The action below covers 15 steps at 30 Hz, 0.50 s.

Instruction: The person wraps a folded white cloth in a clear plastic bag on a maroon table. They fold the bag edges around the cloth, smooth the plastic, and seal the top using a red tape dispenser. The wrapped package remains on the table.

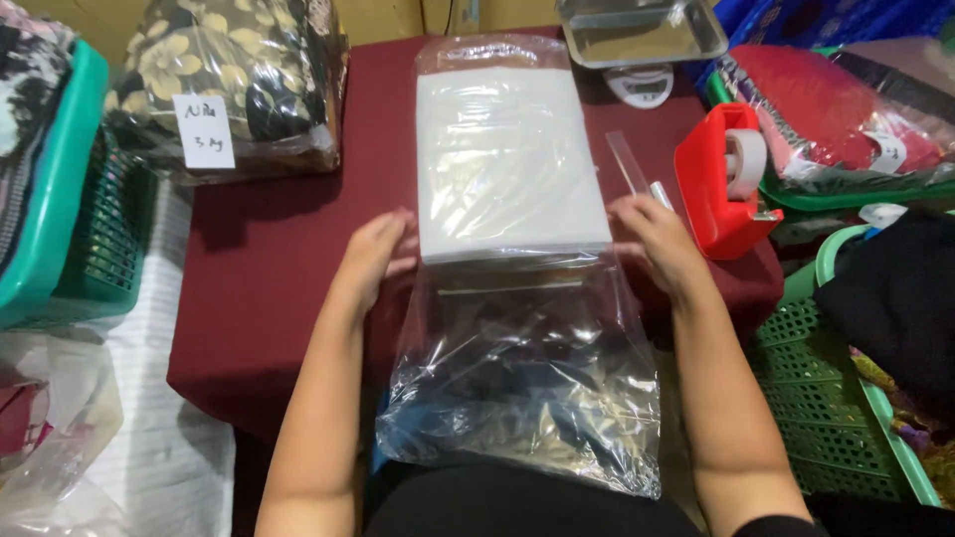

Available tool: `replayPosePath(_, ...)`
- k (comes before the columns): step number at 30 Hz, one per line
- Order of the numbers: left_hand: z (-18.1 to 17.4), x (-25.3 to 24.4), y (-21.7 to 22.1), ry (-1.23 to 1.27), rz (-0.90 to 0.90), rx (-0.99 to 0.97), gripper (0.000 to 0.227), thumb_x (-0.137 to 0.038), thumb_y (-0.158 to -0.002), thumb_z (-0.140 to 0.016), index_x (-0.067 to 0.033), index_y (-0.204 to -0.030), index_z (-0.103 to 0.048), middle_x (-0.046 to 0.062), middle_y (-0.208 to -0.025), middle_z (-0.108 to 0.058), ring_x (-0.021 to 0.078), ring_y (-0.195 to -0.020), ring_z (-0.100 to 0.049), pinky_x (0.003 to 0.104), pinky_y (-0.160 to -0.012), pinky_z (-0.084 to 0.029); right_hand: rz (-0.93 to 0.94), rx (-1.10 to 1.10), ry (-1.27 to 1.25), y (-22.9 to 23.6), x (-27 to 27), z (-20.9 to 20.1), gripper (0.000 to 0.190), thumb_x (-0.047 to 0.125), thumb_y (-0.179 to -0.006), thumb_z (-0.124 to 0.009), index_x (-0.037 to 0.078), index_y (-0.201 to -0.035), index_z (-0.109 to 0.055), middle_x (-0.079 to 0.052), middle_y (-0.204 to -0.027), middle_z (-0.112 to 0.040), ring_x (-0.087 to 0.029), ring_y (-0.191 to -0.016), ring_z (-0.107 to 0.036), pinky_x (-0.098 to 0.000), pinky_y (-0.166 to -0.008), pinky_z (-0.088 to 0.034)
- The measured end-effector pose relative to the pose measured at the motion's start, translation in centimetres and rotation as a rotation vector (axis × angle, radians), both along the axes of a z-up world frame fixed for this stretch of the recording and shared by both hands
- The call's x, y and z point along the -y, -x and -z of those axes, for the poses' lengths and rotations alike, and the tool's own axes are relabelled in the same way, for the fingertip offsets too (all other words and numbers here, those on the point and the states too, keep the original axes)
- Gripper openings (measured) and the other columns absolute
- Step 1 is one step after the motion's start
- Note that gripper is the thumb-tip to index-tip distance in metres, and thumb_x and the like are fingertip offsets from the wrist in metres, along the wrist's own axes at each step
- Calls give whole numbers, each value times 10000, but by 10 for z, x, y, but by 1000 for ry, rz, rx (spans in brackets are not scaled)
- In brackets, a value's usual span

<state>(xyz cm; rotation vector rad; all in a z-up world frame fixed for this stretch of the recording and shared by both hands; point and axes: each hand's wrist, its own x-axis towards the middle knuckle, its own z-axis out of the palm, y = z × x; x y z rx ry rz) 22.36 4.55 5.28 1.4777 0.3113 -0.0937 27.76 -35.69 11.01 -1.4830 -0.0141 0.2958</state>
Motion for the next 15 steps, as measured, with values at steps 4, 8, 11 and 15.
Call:
replayPosePath(4, -18, 14, -45, 126, 35, -57, 449, -449, -1002, -542, -86, -1240, -658, 6, -1122, -713, 124, -962, -663, 290, -775, -584, -30, -65, 41, -33, -23, 3, 207, 310, -983, -583, 123, -1058, -629, 38, -1002, -660, -42, -858, -660, -260, -716, -576)
replayPosePath(8, -25, 15, -72, -38, -52, 7, 285, -343, -961, -680, -90, -1089, -646, 8, -921, -643, 90, -724, -575, 271, -587, -484, -27, 34, 197, -72, -22, 27, 190, 328, -1006, -591, 141, -995, -626, 45, -886, -595, -49, -738, -556, -201, -571, -451)
replayPosePath(11, -20, 12, -93, -101, -54, 83, 244, -295, -969, -706, -72, -969, -606, -3, -825, -628, 76, -629, -554, 265, -514, -451, -44, 94, 279, -101, -15, 49, 244, 327, -1047, -628, 128, -916, -577, 44, -814, -532, -54, -678, -466, -208, -535, -372)
replayPosePath(15, 0, -1, -109, -190, -29, 192, 237, -253, -1034, -671, -56, -927, -596, -19, -764, -559, 67, -617, -463, 254, -499, -377, -145, 394, 228, -121, -7, 63, 268, 247, -1108, -640, 93, -897, -581, 52, -862, -524, -34, -781, -453, -206, -659, -384)
